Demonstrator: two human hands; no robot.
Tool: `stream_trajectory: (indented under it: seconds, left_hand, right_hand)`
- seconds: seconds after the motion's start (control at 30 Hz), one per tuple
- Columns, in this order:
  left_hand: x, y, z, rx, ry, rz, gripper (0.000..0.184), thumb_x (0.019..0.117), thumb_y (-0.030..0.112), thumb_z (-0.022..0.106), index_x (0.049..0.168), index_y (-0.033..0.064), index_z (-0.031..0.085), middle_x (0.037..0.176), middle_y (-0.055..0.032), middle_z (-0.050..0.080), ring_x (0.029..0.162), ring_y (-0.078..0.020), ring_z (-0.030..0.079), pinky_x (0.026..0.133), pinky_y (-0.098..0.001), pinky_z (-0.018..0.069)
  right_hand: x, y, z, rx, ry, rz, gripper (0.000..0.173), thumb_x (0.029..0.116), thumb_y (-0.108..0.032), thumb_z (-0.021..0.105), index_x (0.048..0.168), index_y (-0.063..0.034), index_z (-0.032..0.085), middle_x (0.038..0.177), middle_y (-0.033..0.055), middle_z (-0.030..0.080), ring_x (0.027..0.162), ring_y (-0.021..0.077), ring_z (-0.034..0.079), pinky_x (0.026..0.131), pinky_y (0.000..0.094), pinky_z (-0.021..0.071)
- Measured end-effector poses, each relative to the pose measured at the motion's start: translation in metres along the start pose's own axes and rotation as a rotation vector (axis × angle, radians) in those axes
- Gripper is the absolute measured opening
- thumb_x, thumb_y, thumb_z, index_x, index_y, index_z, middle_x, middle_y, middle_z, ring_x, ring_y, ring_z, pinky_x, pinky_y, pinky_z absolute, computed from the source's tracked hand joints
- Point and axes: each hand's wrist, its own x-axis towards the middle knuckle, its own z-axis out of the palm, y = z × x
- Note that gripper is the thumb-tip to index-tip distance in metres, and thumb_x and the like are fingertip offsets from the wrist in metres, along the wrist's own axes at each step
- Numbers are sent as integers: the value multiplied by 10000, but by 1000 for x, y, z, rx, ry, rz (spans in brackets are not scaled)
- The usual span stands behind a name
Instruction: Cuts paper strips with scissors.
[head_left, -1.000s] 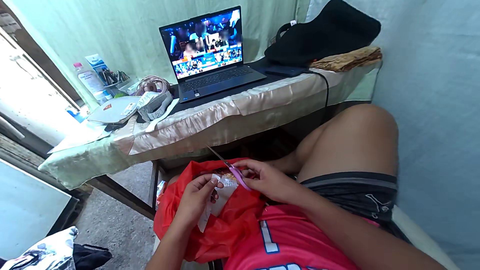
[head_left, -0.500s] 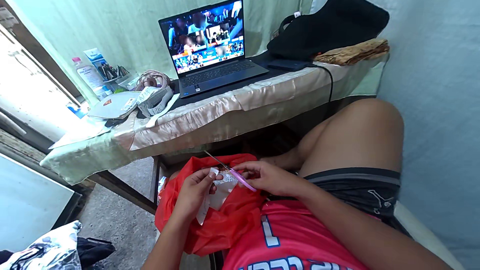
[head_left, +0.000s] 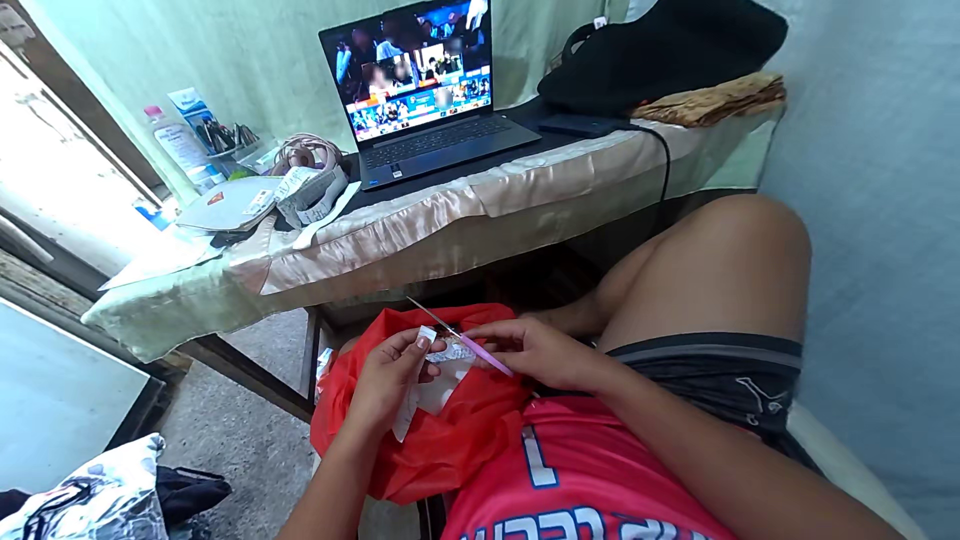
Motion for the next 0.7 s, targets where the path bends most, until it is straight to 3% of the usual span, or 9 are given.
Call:
stream_trajectory:
  seconds: [0.2, 0.37, 0.57, 0.7]
  left_hand:
    - [1, 0, 0, 5, -3, 12, 245, 1067, 127, 540, 1191, -44, 664, 1060, -159, 747, 803, -206, 730, 750, -334, 620]
    - [1, -1, 0, -3, 15, 29, 241, 1067, 134, 543, 1186, -34, 669, 1101, -154, 741, 852, -220, 737, 788, -358, 626]
    - [1, 0, 1, -21, 40, 36, 244, 1066, 113, 537, 1191, -51, 667, 1053, -154, 750, 815, -199, 730, 774, -338, 619]
    - [2, 0, 1, -36, 13, 61, 244, 1053, 96, 558, 1200, -63, 670, 1073, -164, 748, 845, -214, 737, 793, -352, 624]
  right_hand:
    - [0, -1, -1, 7, 32, 17, 368, 973, -116, 693, 1337, -82, 646, 1064, 51, 729, 912, 113, 705, 842, 269, 596]
    - [-1, 0, 0, -22, 14, 20, 379, 980, -102, 671, 1356, -74, 638, 1179, 52, 709, 1012, 105, 693, 910, 271, 585]
    - [-1, -1, -2, -9, 23, 40, 336, 986, -151, 690, 1315, -85, 668, 1064, 31, 739, 908, 88, 706, 830, 246, 593]
    - [-1, -2, -3, 11, 25, 36, 338, 986, -117, 679, 1321, -75, 663, 1091, 43, 748, 955, 110, 717, 872, 266, 596]
